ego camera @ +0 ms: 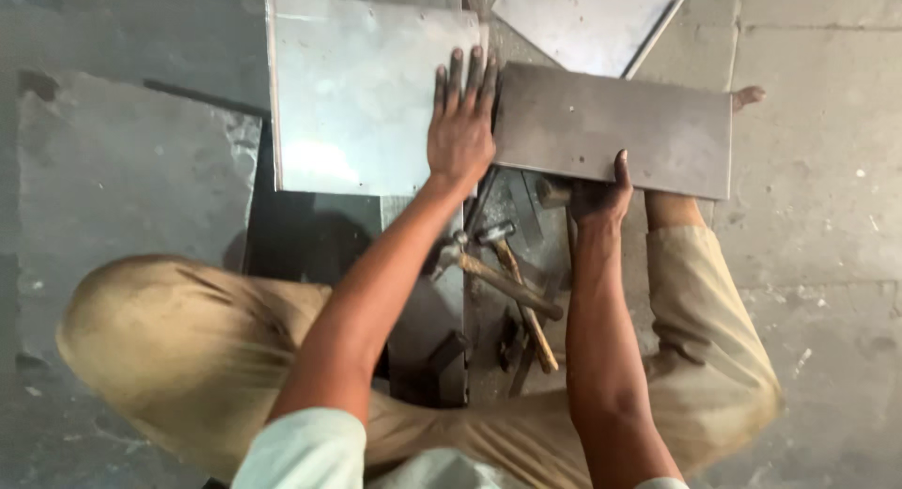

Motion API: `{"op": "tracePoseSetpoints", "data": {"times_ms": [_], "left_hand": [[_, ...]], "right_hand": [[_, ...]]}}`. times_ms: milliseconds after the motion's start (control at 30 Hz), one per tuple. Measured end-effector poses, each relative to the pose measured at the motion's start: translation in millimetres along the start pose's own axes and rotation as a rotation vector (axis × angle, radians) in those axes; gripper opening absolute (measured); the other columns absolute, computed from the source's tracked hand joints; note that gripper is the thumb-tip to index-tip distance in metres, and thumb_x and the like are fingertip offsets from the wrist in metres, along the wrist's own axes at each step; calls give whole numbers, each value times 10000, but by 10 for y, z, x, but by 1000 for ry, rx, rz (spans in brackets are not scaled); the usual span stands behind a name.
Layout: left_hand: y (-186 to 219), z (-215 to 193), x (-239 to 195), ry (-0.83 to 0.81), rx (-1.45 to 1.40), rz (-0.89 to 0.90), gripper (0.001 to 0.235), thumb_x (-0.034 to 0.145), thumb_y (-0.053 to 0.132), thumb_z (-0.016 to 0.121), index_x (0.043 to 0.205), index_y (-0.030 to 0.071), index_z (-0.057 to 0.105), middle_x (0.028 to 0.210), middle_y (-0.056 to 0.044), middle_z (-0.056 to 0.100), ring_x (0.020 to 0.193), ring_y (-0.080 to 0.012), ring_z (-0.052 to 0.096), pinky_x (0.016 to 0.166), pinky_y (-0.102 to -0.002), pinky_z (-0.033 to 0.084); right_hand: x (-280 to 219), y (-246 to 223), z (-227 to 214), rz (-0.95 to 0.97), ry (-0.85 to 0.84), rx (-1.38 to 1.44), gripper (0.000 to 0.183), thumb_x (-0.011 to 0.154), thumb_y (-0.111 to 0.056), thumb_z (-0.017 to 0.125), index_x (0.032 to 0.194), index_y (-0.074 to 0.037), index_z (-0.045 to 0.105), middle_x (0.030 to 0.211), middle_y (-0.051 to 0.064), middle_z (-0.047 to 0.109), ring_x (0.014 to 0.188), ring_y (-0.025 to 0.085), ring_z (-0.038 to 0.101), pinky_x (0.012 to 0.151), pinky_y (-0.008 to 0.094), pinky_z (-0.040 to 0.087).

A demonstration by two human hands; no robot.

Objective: The person assembles a metal box by aligning metal sheets and hammering them into shape over a metal form.

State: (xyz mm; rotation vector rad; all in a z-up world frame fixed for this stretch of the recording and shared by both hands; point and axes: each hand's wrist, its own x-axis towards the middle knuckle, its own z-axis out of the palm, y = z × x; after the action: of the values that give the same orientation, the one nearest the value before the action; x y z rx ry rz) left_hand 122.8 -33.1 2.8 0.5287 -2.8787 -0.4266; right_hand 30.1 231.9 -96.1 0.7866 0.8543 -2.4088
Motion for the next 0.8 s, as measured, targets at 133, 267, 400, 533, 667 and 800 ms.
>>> {"op": "tracePoseSetpoints", "data": {"times_ms": [133, 267, 400, 533, 667, 800], "left_hand": [[-68, -208, -58, -106, -49, -118, 762, 982, 244, 549, 1616, -12, 212, 1701, -183, 170, 1592, -324, 135, 1304, -540, 66], [-259, -316, -11, -196, -81, -146, 745, 1028, 445, 423, 1595, 6, 221, 1683, -162, 167, 1556, -297, 134, 1264, -521, 58], [-304, -233, -67, -158, -56, -155, 629, 1123, 411, 318, 1641, 56, 283, 1724, -108, 182, 1604, -275, 137, 1321, -531, 61], [-276, -199, -51, -128, -15, -148, 617, 1132, 387, 330, 1643, 42, 302, 1730, -113, 186, 1610, -287, 142, 1323, -539, 66], [-318, -207, -73, -125, -63, -147, 660, 1114, 443, 391, 1620, 30, 300, 1707, -125, 184, 1591, -304, 144, 1310, -555, 62], [-300, -195, -61, -114, -67, -128, 689, 1105, 432, 434, 1626, 7, 284, 1712, -133, 171, 1598, -309, 131, 1314, -563, 47]], "right_hand": [[221, -147, -83, 31, -2, 82, 357, 900, -158, 671, 1225, -12, 662, 1250, 154, 712, 1246, 362, 622, 1166, 559, 451], [37, -310, -56, -42, -112, 166, 273, 862, -80, 709, 1118, 7, 668, 1227, 161, 704, 1234, 360, 634, 1182, 548, 473], [-263, -208, -29, -84, -171, 135, 312, 845, -81, 734, 1135, 30, 710, 1212, 153, 701, 1201, 318, 634, 1158, 484, 480], [-285, 32, 278, -113, -243, 52, 267, 890, -77, 756, 1128, 29, 699, 1215, 153, 690, 1205, 317, 632, 1164, 480, 480], [-258, 186, 420, -44, -203, 39, 306, 861, -80, 761, 1139, 29, 692, 1205, 149, 693, 1190, 319, 635, 1137, 478, 488], [-240, 144, 359, -54, -172, 15, 290, 878, -69, 775, 1130, 17, 663, 1202, 148, 685, 1198, 331, 621, 1138, 502, 490]]}}
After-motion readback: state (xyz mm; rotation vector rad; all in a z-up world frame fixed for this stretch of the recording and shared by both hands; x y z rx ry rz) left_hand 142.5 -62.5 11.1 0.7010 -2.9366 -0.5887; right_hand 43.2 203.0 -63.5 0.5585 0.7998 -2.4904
